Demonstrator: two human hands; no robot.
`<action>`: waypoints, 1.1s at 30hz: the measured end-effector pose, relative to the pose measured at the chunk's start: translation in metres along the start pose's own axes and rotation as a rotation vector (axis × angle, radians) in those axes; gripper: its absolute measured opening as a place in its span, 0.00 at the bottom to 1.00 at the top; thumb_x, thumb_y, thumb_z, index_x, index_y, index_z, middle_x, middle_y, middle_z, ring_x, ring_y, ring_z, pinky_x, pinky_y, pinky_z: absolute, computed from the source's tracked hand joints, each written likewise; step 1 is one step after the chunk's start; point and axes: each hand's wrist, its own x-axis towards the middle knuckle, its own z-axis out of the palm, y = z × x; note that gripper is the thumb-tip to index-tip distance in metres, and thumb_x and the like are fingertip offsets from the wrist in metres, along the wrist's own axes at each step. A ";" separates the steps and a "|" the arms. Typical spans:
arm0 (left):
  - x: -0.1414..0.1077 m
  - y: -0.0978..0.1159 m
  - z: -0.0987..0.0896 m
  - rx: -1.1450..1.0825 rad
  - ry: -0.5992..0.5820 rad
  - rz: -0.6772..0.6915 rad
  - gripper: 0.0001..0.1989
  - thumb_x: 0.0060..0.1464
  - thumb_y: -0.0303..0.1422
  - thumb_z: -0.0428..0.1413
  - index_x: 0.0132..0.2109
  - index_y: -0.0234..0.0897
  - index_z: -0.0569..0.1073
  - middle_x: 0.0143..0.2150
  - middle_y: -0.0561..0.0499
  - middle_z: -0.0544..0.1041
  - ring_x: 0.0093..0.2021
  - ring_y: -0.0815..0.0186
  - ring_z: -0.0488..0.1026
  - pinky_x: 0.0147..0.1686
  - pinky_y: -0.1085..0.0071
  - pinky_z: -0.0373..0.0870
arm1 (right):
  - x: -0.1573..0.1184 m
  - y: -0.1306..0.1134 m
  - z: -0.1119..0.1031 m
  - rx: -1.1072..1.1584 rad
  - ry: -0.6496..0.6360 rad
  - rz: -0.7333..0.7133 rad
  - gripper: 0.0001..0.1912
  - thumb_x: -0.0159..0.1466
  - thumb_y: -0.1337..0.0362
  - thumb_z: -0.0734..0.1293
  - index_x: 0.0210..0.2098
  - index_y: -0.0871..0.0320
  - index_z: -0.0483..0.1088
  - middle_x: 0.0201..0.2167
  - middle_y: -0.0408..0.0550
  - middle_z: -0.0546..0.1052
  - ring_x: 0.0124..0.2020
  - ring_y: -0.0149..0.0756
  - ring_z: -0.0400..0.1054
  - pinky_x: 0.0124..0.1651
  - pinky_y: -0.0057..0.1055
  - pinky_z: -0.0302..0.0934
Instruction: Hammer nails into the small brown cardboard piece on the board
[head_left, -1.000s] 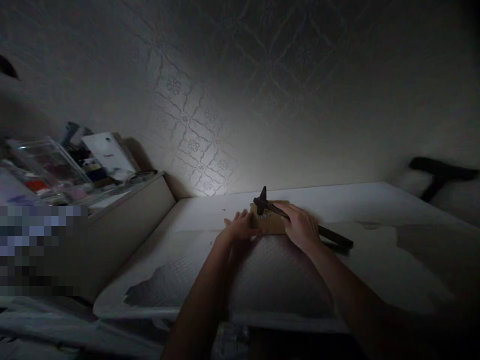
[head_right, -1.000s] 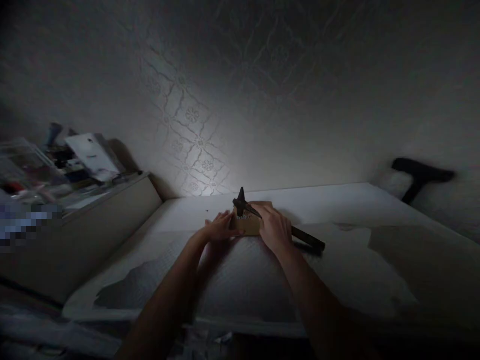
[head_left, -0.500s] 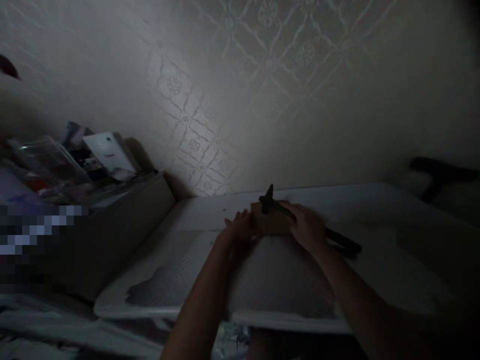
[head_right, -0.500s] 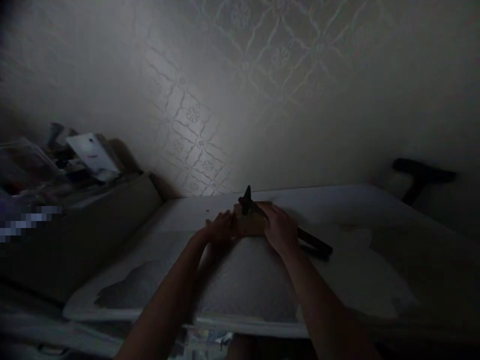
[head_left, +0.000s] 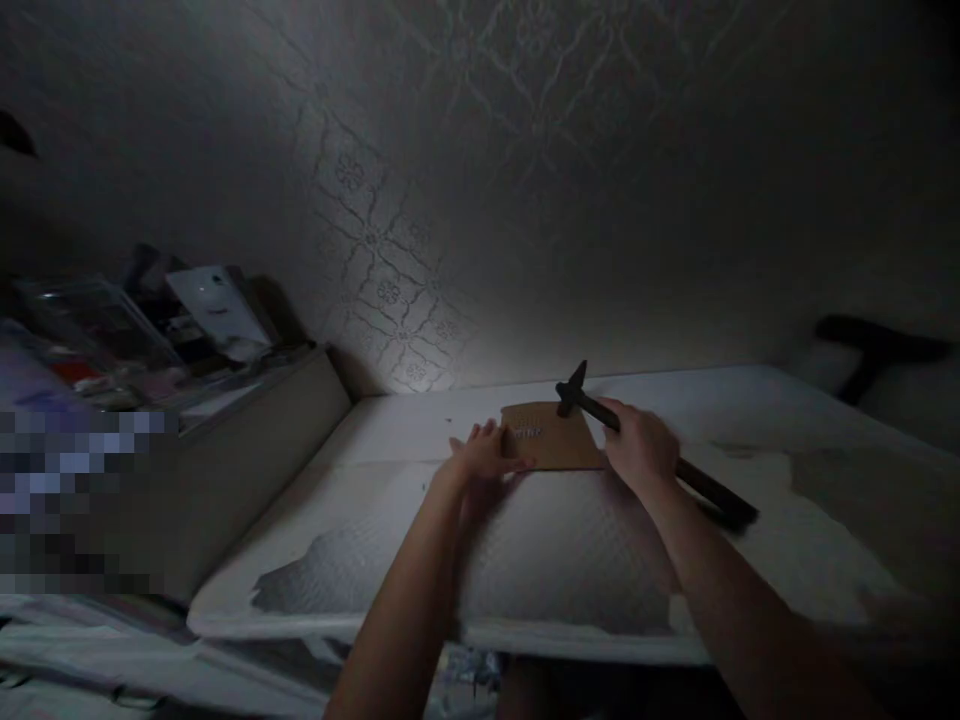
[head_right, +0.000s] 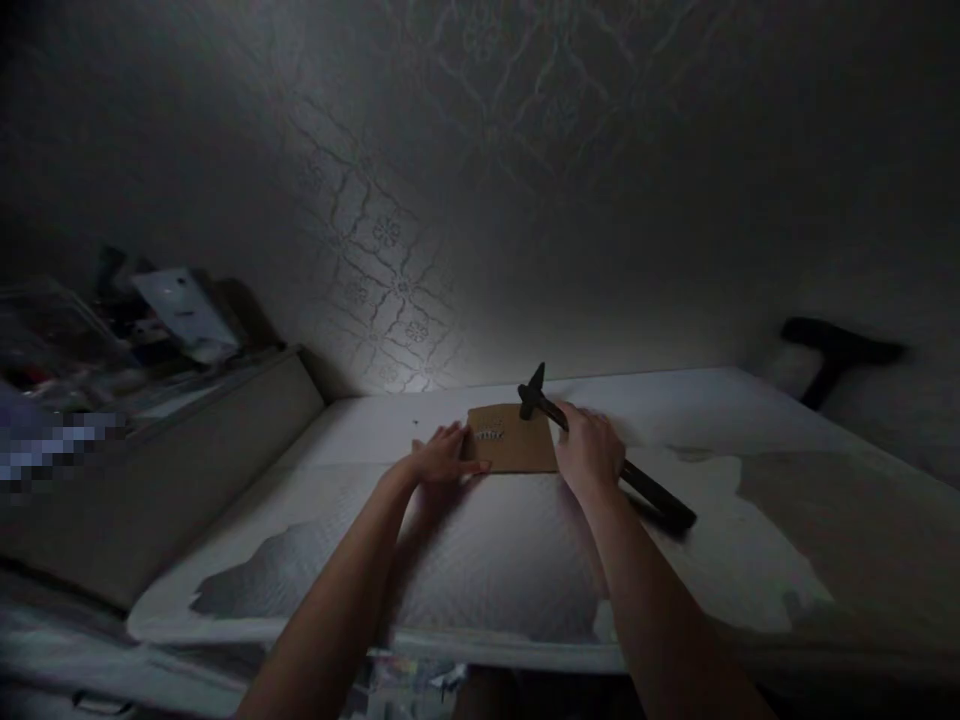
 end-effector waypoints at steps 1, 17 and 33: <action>-0.001 0.001 -0.001 -0.002 -0.003 -0.002 0.45 0.50 0.58 0.50 0.68 0.42 0.47 0.70 0.39 0.42 0.68 0.44 0.39 0.58 0.36 0.42 | 0.001 0.003 0.000 -0.009 -0.003 0.040 0.25 0.60 0.71 0.60 0.55 0.48 0.68 0.42 0.48 0.78 0.41 0.42 0.70 0.38 0.34 0.60; -0.018 0.008 -0.009 -0.001 -0.004 -0.010 0.41 0.47 0.55 0.57 0.62 0.39 0.58 0.68 0.37 0.49 0.67 0.46 0.46 0.59 0.40 0.47 | 0.007 0.027 0.003 0.004 -0.031 0.265 0.19 0.58 0.67 0.61 0.47 0.54 0.74 0.37 0.54 0.79 0.36 0.44 0.73 0.36 0.33 0.61; 0.007 -0.019 0.006 -0.087 0.464 -0.498 0.24 0.63 0.38 0.39 0.64 0.38 0.58 0.67 0.42 0.53 0.66 0.50 0.50 0.58 0.41 0.52 | 0.007 0.033 0.006 -0.075 -0.075 0.380 0.20 0.59 0.65 0.61 0.50 0.49 0.73 0.40 0.54 0.78 0.40 0.46 0.72 0.36 0.37 0.63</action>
